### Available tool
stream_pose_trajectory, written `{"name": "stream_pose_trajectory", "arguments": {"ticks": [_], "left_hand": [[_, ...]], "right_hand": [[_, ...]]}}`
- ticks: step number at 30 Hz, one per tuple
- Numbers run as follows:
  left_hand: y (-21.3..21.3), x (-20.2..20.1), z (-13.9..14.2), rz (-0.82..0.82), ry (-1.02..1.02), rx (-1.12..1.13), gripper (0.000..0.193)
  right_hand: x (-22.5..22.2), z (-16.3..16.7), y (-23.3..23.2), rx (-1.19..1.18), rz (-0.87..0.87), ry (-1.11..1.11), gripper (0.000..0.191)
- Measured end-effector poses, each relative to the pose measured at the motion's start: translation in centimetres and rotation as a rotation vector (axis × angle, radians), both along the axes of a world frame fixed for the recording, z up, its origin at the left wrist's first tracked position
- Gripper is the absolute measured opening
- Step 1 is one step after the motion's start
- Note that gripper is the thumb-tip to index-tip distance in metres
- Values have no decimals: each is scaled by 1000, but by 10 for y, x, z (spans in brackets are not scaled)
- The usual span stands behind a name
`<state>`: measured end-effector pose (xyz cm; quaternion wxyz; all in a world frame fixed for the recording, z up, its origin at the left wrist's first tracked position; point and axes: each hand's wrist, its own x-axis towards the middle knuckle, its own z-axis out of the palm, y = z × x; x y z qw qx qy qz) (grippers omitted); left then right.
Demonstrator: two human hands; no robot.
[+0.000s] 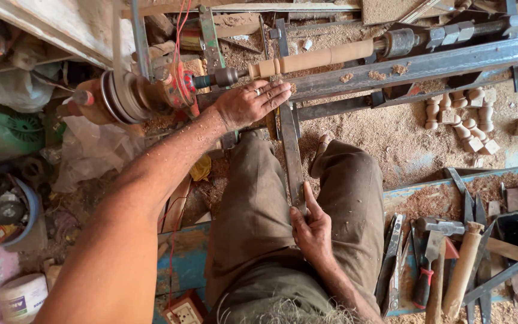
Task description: The person shapes a cylindrical wooden blank mounted on a lathe using a chisel and a file. They create decorative grooves and contours along the length of the wood, producing wood shavings.
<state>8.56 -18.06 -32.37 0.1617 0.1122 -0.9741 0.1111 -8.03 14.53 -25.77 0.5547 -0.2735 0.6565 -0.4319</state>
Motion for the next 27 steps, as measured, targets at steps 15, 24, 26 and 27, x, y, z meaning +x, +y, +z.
{"name": "stream_pose_trajectory", "arguments": {"ticks": [15,24,26,27], "left_hand": [[0,5,8,-7,21,3,52],[-2,4,10,8,1,-23,51],[-2,3,10,-1,5,-16,50],[-2,3,10,-6,7,-13,50]], "right_hand": [[-20,10,0,1,61,24,72],[-63,9,-12,87,145,48,73],[-72,10,-16,71,187,89,73],[-75,11,-17,70,193,87,73]]}}
